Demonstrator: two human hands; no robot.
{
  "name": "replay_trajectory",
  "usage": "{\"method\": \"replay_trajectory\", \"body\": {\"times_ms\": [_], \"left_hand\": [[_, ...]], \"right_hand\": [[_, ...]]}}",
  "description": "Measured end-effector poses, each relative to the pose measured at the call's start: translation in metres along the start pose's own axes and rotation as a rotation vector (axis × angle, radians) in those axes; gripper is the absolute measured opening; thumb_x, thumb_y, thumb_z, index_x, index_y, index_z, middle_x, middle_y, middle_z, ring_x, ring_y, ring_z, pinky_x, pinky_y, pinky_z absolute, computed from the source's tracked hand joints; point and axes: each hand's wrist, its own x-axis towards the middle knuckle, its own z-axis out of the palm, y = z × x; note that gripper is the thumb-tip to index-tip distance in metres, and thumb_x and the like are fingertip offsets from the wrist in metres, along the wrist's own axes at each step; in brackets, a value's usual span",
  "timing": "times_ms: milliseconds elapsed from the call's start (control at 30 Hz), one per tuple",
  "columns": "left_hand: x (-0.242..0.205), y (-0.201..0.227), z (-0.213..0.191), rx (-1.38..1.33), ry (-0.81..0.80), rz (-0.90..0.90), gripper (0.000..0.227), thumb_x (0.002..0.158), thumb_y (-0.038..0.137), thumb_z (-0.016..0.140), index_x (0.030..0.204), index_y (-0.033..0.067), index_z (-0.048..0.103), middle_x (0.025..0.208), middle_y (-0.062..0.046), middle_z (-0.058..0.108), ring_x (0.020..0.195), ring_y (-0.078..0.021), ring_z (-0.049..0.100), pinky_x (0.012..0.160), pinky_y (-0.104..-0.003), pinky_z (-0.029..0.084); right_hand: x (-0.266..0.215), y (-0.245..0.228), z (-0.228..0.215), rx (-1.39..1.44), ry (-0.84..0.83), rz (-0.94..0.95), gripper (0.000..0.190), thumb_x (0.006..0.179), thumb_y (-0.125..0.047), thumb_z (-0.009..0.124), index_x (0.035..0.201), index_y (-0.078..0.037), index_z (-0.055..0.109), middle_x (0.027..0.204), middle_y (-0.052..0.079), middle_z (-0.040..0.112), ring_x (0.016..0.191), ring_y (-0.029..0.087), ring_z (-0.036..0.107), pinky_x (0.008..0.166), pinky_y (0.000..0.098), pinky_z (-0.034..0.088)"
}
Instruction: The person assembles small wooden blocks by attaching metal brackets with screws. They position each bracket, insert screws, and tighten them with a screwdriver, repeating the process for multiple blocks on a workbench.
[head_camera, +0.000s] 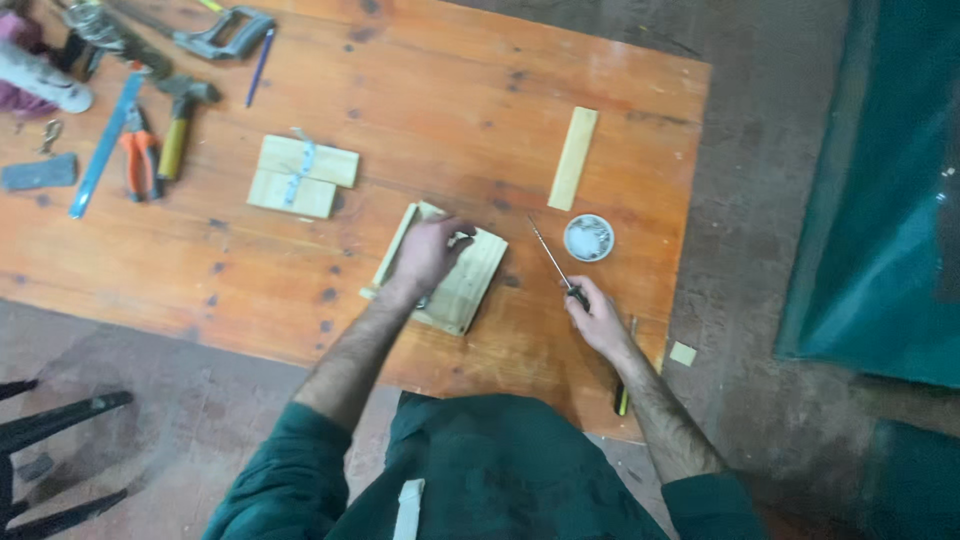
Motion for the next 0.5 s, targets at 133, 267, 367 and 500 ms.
{"method": "replay_trajectory", "body": {"times_ms": [133, 267, 367, 500], "left_hand": [[-0.015, -0.056, -0.026, 0.358, 0.0, 0.071, 0.011, 0.095, 0.028, 0.09, 0.105, 0.0305, 0.087, 0.102, 0.003, 0.085, 0.107, -0.0311, 0.084, 0.095, -0.049, 0.067], [-0.021, -0.088, -0.004, 0.634, -0.216, 0.219, 0.005, 0.092, 0.033, 0.086, 0.096, 0.0316, 0.088, 0.083, 0.002, 0.083, 0.092, -0.0233, 0.084, 0.085, -0.042, 0.069], [-0.014, -0.131, 0.04, 0.655, -0.269, 0.307, 0.02, 0.099, 0.039, 0.079, 0.103, 0.0233, 0.09, 0.082, -0.008, 0.084, 0.087, -0.0285, 0.085, 0.078, -0.046, 0.071], [-0.014, -0.145, 0.057, 0.794, -0.232, 0.38, 0.013, 0.096, 0.031, 0.078, 0.094, 0.0296, 0.09, 0.076, -0.001, 0.082, 0.078, -0.0239, 0.085, 0.07, -0.04, 0.068]], "right_hand": [[0.013, -0.036, 0.021, -0.289, -0.022, -0.009, 0.044, 0.104, -0.015, 0.075, 0.148, -0.017, 0.071, 0.121, 0.023, 0.086, 0.11, 0.042, 0.082, 0.089, 0.0548, 0.064], [0.014, -0.057, 0.042, -0.32, 0.017, 0.052, 0.043, 0.102, -0.02, 0.077, 0.145, -0.025, 0.074, 0.125, 0.018, 0.087, 0.118, 0.042, 0.082, 0.097, 0.0542, 0.064], [0.007, -0.055, 0.061, -0.288, 0.065, 0.084, 0.039, 0.102, -0.02, 0.078, 0.141, -0.026, 0.076, 0.119, 0.014, 0.089, 0.108, 0.034, 0.083, 0.089, 0.0485, 0.065], [-0.004, -0.051, 0.082, -0.259, 0.113, 0.125, 0.04, 0.101, -0.019, 0.077, 0.141, -0.025, 0.077, 0.115, 0.014, 0.089, 0.104, 0.032, 0.082, 0.087, 0.0466, 0.065]]}}
